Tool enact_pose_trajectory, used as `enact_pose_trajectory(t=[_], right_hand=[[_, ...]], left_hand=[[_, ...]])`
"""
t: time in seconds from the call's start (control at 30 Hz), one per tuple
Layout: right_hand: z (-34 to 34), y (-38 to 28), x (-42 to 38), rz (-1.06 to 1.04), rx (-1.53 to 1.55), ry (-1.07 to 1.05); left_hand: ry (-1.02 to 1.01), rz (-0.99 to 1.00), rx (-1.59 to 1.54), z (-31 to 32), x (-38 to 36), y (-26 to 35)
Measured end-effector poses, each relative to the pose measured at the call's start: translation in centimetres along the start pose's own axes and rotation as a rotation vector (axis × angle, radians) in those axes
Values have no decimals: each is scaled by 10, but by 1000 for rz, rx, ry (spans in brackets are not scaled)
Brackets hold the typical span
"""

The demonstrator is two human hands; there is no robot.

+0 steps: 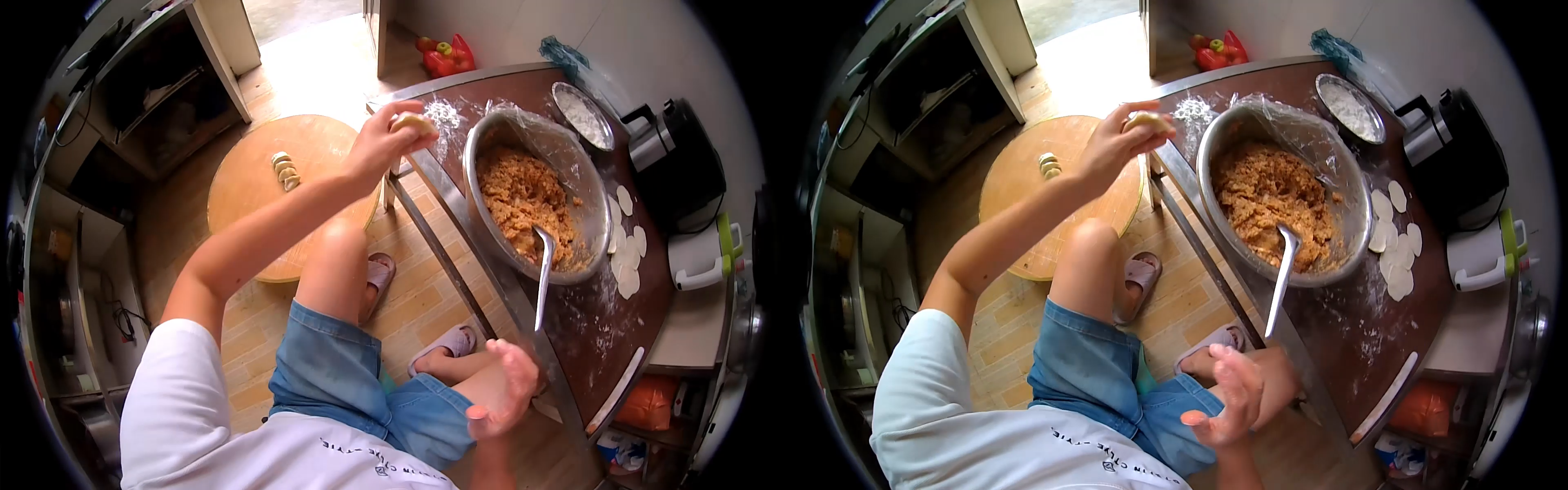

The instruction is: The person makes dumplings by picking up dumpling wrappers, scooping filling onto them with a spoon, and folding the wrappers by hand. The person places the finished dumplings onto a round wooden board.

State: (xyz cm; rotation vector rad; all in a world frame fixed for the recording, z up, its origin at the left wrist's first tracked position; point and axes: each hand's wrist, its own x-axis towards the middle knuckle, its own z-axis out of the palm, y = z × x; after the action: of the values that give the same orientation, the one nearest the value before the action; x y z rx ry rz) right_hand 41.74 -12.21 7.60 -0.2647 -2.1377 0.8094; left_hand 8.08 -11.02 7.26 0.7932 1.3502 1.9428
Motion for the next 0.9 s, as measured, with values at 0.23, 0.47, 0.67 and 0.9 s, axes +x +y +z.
enact_pose_trajectory(t=[0.23,0.47,0.67,0.9], right_hand=[[26,30,-15,296,106,-85],[24,44,-22,337,50,-131],[30,45,-24,333,104,-157],[28,42,-26,337,64,-216]], left_hand=[[-171,300,729,-6,154,-66],[-236,383,1261,-20,165,-86],[-552,495,1282,-15,180,-66],[-571,339,1367,-20,176,-51]])
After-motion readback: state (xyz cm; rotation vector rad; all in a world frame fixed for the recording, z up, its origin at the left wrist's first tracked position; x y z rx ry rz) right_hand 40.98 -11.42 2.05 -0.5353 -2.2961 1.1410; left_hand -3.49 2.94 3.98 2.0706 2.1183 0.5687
